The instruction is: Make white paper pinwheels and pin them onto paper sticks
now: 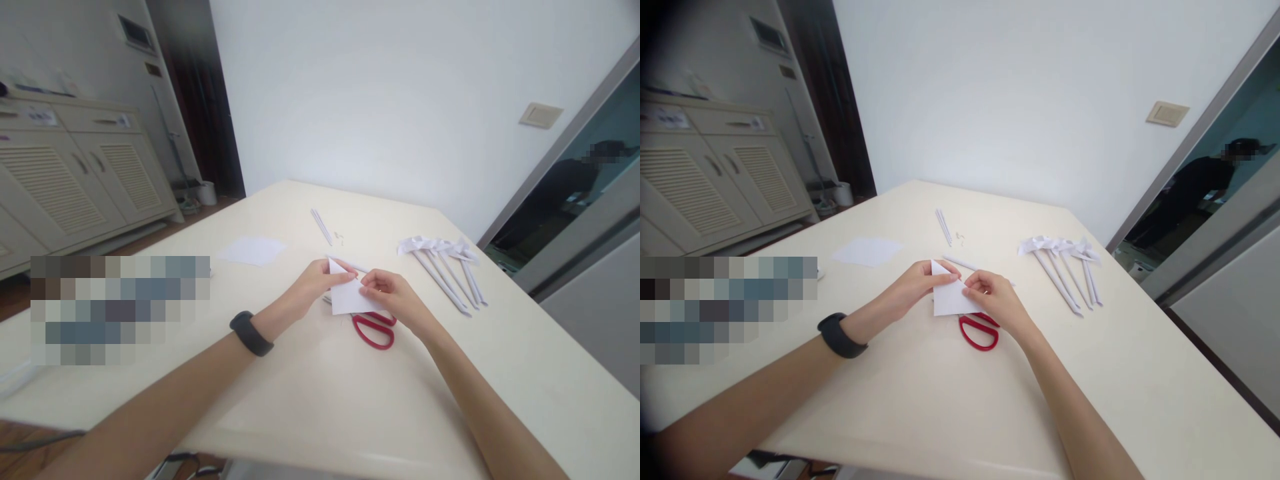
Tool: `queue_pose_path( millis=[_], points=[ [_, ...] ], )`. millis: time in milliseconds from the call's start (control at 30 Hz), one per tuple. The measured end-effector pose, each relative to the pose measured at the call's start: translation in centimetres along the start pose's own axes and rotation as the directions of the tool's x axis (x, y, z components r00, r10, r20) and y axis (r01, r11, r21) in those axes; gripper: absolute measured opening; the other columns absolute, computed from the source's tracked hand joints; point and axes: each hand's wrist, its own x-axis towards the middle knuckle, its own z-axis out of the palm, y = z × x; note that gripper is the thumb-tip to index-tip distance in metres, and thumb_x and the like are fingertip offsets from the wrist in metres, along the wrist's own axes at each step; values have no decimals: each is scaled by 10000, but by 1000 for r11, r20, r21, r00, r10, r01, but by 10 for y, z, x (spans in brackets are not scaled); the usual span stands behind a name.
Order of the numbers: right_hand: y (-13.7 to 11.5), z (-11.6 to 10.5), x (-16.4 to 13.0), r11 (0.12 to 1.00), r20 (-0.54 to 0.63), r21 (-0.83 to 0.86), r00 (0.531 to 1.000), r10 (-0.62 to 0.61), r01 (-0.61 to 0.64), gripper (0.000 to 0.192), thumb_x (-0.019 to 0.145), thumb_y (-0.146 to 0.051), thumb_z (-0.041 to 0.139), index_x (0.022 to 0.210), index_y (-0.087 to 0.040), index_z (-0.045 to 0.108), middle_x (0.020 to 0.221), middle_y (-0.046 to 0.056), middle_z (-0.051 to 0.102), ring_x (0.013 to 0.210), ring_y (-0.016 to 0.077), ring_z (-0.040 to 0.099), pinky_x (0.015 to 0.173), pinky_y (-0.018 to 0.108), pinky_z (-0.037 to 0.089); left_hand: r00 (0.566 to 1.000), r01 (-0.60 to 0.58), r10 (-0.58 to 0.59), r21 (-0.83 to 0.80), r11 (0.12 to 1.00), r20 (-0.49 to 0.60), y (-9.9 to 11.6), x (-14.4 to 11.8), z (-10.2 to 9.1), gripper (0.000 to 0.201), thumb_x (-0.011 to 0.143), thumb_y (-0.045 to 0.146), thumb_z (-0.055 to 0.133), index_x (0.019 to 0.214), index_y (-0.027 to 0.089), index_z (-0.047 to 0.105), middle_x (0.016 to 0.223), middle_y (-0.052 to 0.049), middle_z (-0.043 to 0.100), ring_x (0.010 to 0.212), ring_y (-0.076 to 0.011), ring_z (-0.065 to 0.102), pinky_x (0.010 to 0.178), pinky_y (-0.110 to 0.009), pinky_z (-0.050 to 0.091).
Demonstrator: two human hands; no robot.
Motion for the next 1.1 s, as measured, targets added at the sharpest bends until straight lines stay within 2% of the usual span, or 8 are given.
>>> queue_pose_path(
  millis=[100,300,467,667,800,900,1000,1100],
  points=[
    [-3,-1,-1,999,-22,36,1000,18,-18,157,776,-330,559,791,-177,590,738,5,568,654,120,494,558,235,352,999,-3,5,-47,999,40,6,-1,0,251,719,358,644,863,152,650,844,-55,642,799,-182,578,703,-289,423],
    [-4,-8,-2,969,-35,237,996,76,-66,181,764,-352,569,786,-175,593,727,-4,549,642,115,468,572,233,340,982,-25,59,-184,983,180,21,-2,-1,326,741,239,589,1058,165,619,1147,-103,599,1027,-236,540,863,-355,404],
    [1,-10,-2,938,-22,337,996,90,-77,165,758,-328,577,800,-170,601,745,0,542,650,113,461,585,233,339,973,-10,60,-219,976,224,21,-2,-2,359,747,180,529,1098,158,601,1165,-112,591,1067,-249,524,886,-367,402],
    [-5,-10,-5,869,55,463,984,170,-176,168,747,-336,592,793,-175,611,701,-15,521,615,100,440,557,223,322,960,-8,69,-217,976,272,26,-3,-3,389,764,204,569,1151,173,556,1231,-121,545,1089,-257,521,902,-382,404],
    [-7,-11,-5,831,113,514,977,181,-214,160,734,-323,610,767,-167,619,736,0,531,642,107,446,578,228,348,946,-10,65,-172,985,316,30,-6,-5,447,767,222,604,1205,192,519,1267,-125,520,1115,-262,512,913,-390,402],
    [-7,-11,-5,826,143,516,974,178,-227,168,744,-323,608,776,-159,624,733,5,515,646,104,439,572,216,348,952,-30,69,-134,991,297,29,-6,-4,496,748,253,647,1220,199,507,1268,-124,522,1124,-258,509,927,-392,394],
    [-7,-10,-4,844,143,481,972,188,-235,203,744,-355,616,783,-156,622,709,4,509,632,104,437,559,212,348,974,-53,72,-91,994,214,26,-5,-1,483,714,283,683,1167,189,546,1193,-115,576,1071,-247,540,901,-375,404],
    [-7,-8,-4,888,103,409,978,183,-209,285,773,-444,573,816,-168,625,723,10,548,655,120,466,593,231,381,991,-22,31,-64,998,132,25,-4,1,448,711,346,679,1113,180,573,1086,-99,622,981,-232,575,846,-359,425]
  ],
)
